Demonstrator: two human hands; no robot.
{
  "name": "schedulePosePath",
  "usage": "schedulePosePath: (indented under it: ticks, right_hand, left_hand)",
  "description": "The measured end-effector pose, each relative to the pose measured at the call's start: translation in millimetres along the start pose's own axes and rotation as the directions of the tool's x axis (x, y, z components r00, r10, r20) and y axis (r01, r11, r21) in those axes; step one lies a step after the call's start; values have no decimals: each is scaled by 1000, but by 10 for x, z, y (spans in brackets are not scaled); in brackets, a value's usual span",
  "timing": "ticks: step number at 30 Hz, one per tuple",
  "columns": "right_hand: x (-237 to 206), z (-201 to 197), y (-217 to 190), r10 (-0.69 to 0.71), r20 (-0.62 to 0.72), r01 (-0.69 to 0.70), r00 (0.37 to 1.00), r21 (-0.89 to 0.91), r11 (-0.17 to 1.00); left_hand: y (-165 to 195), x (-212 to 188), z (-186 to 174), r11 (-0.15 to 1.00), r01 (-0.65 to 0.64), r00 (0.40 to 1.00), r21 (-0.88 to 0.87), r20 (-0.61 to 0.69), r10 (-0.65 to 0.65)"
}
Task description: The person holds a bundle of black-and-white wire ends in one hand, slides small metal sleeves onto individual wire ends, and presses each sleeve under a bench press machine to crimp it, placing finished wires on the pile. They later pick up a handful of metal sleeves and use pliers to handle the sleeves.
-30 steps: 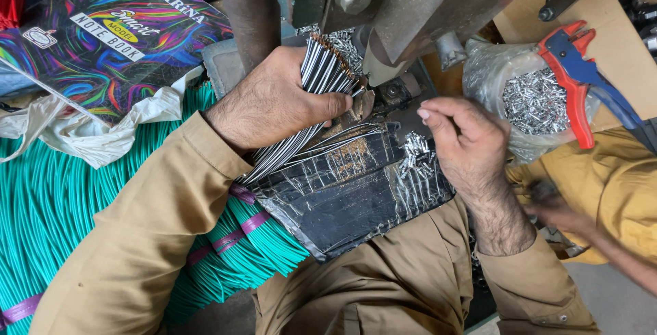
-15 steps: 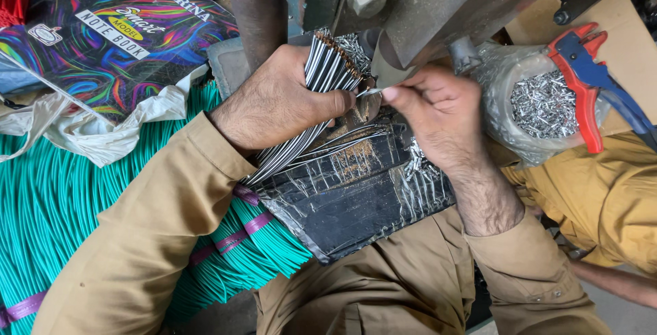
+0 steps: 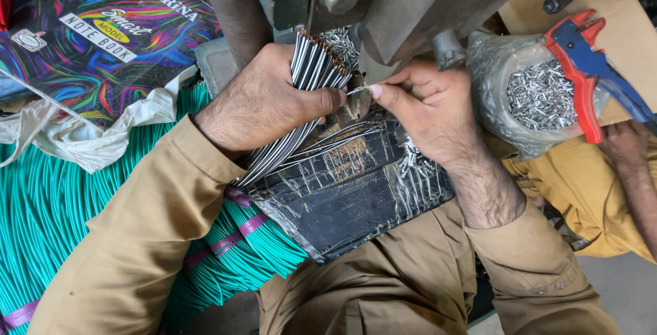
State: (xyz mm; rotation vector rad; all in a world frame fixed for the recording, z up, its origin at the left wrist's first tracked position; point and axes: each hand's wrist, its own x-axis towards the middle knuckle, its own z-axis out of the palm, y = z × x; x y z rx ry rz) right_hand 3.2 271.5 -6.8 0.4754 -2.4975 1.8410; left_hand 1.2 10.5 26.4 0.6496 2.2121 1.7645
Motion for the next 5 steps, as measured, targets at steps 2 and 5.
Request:
schedulePosePath:
  ticks: [2, 5]
  right_hand:
    - [-83, -15, -70, -13, 43, 10, 999, 88, 996]
    - [-201, -126, -238, -230, 122, 217, 966, 106, 970]
  left_hand:
    - [-94, 0, -18, 1000, 3, 1000, -16, 13, -3]
    - [-339, -72, -58, 1000, 0, 1000, -26, 30, 1]
